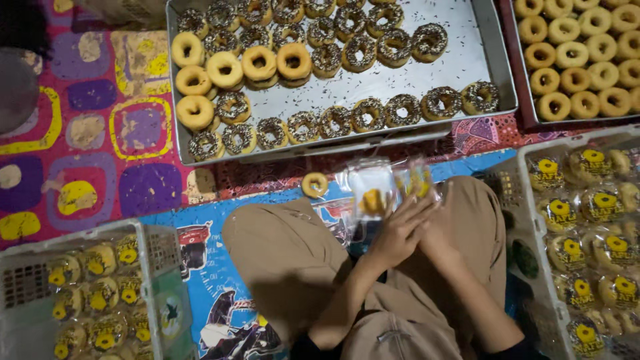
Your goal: The person sits on a mat and repeatedly picks donuts from metal trays, places them into small clear plastic bags, and stacks the filled bags in a white crate. The donuts include plain and chocolate-sprinkled varieties.
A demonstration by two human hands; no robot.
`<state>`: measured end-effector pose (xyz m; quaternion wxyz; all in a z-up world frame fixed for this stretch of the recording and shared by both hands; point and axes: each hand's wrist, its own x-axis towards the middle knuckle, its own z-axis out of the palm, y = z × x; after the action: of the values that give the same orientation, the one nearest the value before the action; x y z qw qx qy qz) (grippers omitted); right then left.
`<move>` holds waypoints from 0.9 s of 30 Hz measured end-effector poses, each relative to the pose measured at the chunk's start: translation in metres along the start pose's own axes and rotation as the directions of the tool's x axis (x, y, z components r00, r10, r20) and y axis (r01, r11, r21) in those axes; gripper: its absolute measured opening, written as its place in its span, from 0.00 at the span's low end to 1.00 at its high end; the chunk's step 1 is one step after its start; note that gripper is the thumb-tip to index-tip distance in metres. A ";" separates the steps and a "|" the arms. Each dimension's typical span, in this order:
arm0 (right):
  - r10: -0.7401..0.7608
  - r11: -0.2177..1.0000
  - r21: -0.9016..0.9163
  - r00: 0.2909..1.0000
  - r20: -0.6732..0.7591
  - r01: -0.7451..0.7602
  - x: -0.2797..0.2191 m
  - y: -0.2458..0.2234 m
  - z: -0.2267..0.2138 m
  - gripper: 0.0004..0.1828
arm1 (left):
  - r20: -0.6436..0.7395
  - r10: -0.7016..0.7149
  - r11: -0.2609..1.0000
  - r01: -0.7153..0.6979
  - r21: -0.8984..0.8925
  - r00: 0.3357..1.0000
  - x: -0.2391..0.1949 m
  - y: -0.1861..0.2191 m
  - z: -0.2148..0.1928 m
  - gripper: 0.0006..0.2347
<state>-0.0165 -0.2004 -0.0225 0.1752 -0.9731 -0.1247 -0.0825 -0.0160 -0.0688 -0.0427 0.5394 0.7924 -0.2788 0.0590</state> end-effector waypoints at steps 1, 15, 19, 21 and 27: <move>-0.007 0.998 0.064 0.996 -0.086 0.012 0.003 -0.005 -0.010 0.32 | -0.032 0.074 0.997 -0.073 0.041 0.997 0.000 0.012 -0.005 0.14; 0.275 0.911 -0.236 0.924 -0.266 -0.339 0.277 0.201 0.001 0.46 | -0.150 -0.846 -0.158 -0.509 -0.846 0.512 -0.014 -0.135 -0.100 0.07; 0.365 0.926 -0.017 0.903 -0.225 -0.378 0.281 0.206 0.010 0.37 | 0.010 -0.841 -0.377 -0.574 -0.727 0.541 0.003 -0.111 -0.117 0.11; 0.255 0.953 0.241 0.916 -0.309 -0.183 0.254 0.171 -0.011 0.33 | 0.107 -0.913 -0.351 -0.625 -0.697 0.394 0.012 -0.102 -0.124 0.15; 0.297 0.664 0.737 0.950 -0.102 -0.128 0.077 -0.002 -0.055 0.30 | 0.115 -0.831 -0.507 -0.654 -0.562 0.545 0.010 -0.094 -0.105 0.20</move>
<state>0.0507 -0.2023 0.0447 0.5640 -0.8184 -0.0125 -0.1096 0.0615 0.0456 -0.0733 0.9307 -0.2449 0.2708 0.0227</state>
